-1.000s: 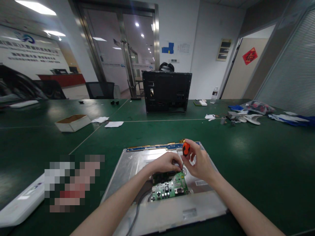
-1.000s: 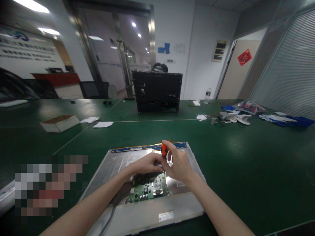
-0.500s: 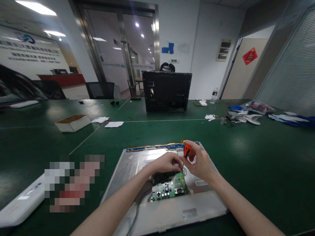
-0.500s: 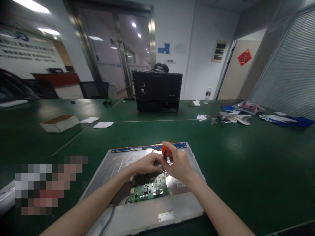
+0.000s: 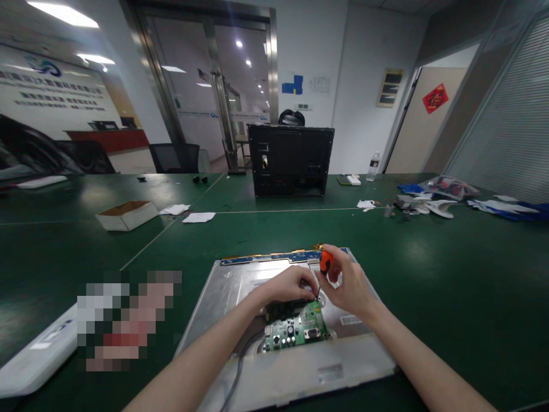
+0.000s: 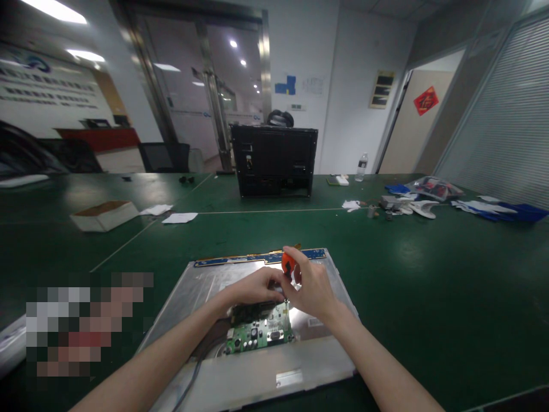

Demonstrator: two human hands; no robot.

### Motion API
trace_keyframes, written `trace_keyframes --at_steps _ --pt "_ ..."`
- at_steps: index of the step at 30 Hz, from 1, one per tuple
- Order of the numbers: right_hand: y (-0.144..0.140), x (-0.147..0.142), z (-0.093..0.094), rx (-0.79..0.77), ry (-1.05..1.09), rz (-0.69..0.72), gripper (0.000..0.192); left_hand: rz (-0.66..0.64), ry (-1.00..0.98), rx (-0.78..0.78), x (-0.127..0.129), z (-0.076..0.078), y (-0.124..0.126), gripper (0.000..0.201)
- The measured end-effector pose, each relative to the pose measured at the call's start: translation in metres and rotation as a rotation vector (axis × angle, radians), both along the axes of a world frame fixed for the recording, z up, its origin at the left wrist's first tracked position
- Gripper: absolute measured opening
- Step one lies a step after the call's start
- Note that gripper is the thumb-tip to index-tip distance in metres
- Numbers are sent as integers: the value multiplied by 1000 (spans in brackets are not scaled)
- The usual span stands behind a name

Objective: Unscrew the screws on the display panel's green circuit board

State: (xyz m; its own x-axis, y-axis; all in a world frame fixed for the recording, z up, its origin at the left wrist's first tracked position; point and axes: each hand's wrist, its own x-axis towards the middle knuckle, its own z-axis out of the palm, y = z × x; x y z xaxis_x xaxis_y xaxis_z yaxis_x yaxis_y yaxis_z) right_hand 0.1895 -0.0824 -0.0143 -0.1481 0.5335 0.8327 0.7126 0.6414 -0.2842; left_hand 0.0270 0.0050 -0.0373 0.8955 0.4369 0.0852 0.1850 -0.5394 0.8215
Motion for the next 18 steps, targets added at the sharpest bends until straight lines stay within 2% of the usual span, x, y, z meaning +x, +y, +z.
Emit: trace_keyframes --at_steps 13,18 --pt "-2 2 -1 -39 6 52 55 -11 18 28 0 0 1 12" --pt "-1 1 -1 -26 18 20 53 0 22 24 0 -1 1 11"
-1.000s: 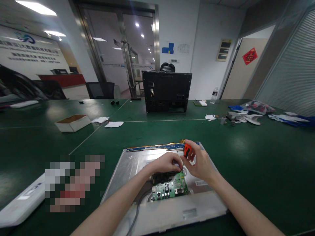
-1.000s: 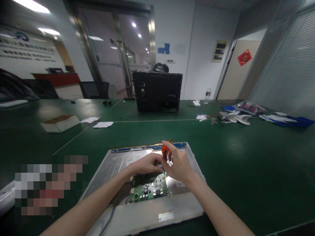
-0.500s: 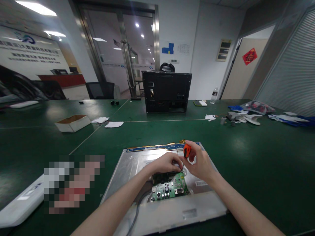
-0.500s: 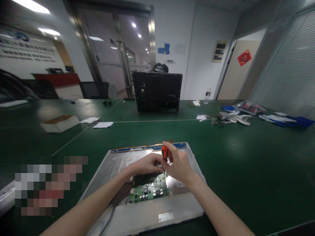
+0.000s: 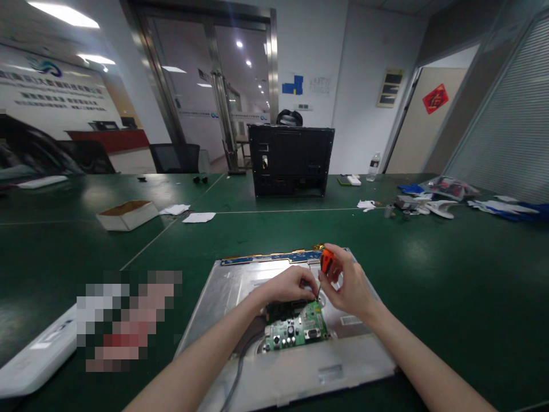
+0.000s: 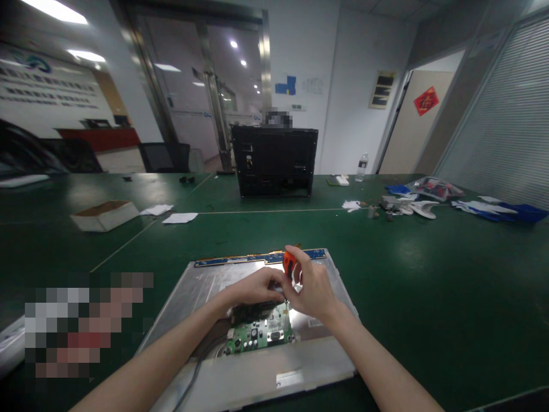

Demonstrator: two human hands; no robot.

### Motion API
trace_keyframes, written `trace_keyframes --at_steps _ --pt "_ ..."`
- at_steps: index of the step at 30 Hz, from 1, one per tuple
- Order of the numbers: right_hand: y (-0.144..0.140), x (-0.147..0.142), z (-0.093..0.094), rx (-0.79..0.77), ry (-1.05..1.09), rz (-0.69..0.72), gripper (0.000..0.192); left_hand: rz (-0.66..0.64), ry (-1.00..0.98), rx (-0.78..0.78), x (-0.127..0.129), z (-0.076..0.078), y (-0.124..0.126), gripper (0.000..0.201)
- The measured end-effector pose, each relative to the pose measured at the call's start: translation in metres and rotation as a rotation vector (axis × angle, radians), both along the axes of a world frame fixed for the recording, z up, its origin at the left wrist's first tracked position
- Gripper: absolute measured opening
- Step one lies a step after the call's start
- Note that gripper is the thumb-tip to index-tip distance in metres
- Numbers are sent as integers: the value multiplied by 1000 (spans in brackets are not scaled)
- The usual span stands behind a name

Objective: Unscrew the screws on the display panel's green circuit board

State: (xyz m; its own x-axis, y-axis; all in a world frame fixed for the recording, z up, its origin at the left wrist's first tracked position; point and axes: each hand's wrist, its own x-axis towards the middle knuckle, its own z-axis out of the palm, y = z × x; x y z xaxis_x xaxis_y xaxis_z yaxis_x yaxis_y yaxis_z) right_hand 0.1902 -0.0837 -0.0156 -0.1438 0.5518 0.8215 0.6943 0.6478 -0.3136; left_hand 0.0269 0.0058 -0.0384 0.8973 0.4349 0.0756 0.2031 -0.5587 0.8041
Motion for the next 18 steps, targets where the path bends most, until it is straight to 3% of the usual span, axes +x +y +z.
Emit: trace_keyframes --at_steps 7,14,18 --pt "3 1 -1 53 -29 -74 45 -1 3 -32 0 2 -1 13" --pt "-3 1 6 -12 -28 39 52 -11 -8 -9 0 2 0 12" --pt "-2 1 6 -20 -27 26 54 -6 4 12 0 1 0 11"
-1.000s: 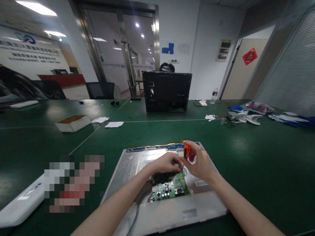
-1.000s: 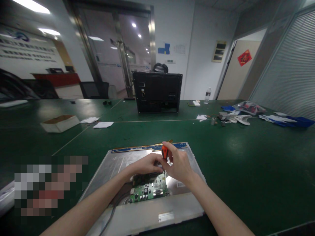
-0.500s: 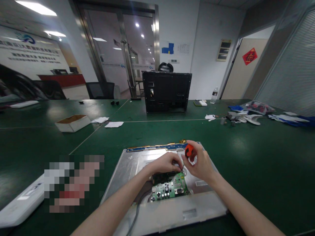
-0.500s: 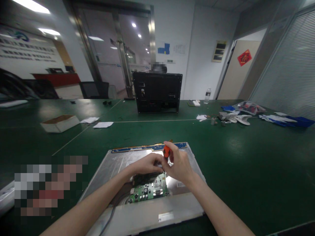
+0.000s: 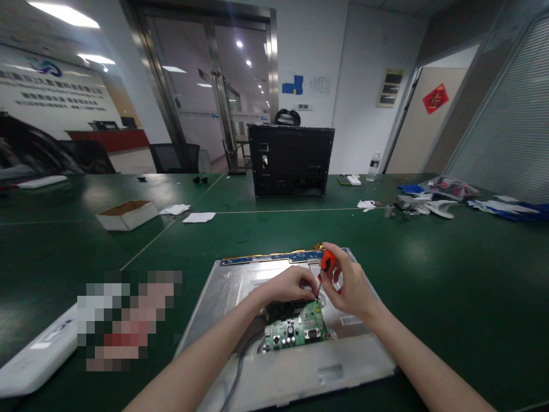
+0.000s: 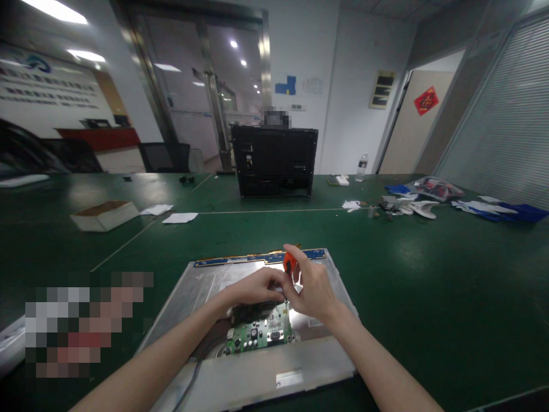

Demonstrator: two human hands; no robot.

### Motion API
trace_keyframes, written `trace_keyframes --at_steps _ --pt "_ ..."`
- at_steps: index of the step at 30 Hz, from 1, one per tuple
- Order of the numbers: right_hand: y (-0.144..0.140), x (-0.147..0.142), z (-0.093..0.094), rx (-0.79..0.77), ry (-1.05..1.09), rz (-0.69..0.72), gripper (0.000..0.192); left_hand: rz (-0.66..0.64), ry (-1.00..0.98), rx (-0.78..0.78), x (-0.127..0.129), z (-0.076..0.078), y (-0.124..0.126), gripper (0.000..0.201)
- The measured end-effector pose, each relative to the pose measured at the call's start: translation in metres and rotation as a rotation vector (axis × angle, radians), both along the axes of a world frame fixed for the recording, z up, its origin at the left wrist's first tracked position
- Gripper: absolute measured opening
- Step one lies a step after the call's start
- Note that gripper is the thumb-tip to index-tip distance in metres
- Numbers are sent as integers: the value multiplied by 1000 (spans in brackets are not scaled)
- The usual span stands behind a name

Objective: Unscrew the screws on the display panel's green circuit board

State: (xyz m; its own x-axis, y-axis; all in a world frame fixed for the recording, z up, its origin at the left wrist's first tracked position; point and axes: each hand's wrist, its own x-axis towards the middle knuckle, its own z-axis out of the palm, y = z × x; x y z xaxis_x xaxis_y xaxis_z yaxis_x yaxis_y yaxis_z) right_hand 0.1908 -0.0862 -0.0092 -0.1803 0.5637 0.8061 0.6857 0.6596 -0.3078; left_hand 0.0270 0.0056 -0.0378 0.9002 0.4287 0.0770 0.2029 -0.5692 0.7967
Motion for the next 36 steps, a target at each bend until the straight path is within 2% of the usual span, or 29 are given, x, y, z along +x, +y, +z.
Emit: trace_keyframes --at_steps 8,19,28,36 --pt "6 1 -7 74 -8 -75 45 18 1 -40 0 0 -1 14" --pt "1 2 -1 4 -1 12 52 4 -5 -12 0 1 -1 10" --pt "5 1 -7 56 3 -79 42 17 1 -33 0 2 -1 13" --pt "1 2 -3 8 5 2 48 3 -12 -32 0 -1 -1 13"
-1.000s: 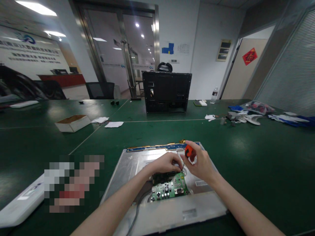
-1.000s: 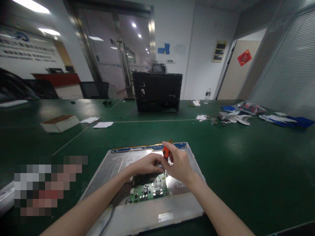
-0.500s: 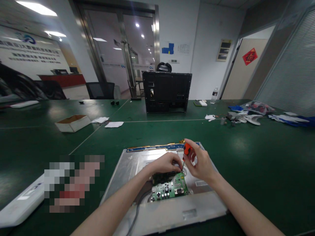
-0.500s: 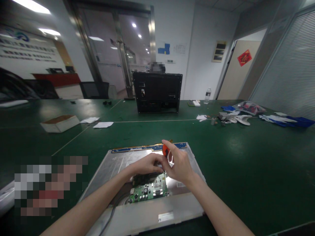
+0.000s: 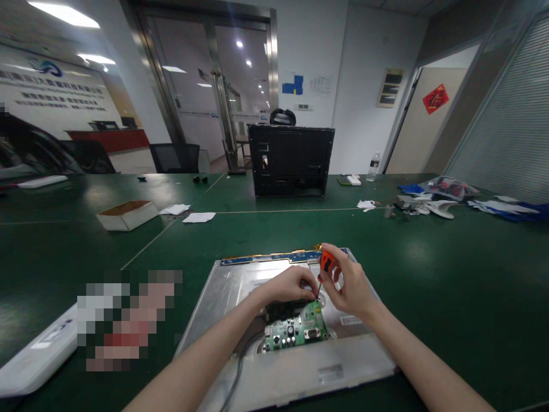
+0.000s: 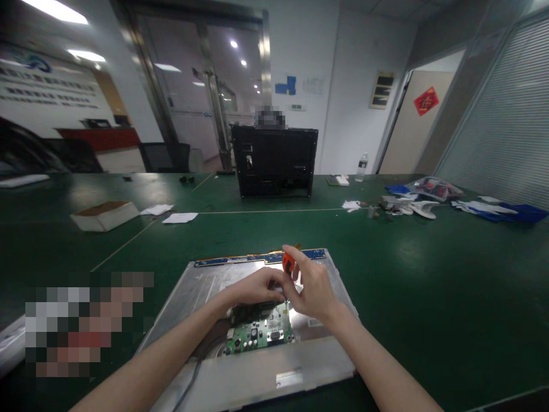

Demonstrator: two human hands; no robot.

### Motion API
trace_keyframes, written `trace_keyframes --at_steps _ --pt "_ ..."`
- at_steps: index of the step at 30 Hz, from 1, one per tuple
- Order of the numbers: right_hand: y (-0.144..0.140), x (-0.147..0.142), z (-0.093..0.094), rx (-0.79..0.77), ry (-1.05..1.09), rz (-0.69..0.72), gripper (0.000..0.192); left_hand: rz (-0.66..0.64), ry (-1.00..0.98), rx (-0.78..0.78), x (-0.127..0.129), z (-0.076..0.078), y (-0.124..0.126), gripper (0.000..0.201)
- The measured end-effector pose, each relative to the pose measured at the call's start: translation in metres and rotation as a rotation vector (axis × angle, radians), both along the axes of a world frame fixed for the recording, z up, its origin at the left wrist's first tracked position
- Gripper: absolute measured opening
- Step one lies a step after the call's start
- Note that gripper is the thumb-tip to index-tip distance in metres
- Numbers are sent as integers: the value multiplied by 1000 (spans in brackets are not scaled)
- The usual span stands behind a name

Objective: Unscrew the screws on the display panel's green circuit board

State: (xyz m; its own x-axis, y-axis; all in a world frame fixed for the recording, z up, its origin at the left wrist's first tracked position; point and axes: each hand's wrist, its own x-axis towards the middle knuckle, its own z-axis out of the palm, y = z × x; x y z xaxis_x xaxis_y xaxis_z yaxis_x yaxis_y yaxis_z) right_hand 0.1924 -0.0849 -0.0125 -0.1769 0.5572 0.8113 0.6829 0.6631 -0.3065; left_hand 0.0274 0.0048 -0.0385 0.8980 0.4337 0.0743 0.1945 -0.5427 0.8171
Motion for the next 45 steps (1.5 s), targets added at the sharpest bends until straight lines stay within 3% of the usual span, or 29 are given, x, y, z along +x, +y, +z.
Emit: trace_keyframes --at_steps 11,21,32,40,45 --pt "4 -1 -4 64 -1 -78 41 30 13 -18 0 1 -1 13" --pt "-2 0 0 -10 8 20 51 -10 18 15 0 -3 2 13" --pt "3 -1 -4 84 -17 -91 42 15 8 -18 1 2 -2 14" --pt "-2 -1 4 18 -22 -3 52 5 14 -3 1 3 -2 13" --pt "-1 -2 1 14 -4 -24 51 -4 10 9 1 0 0 13"
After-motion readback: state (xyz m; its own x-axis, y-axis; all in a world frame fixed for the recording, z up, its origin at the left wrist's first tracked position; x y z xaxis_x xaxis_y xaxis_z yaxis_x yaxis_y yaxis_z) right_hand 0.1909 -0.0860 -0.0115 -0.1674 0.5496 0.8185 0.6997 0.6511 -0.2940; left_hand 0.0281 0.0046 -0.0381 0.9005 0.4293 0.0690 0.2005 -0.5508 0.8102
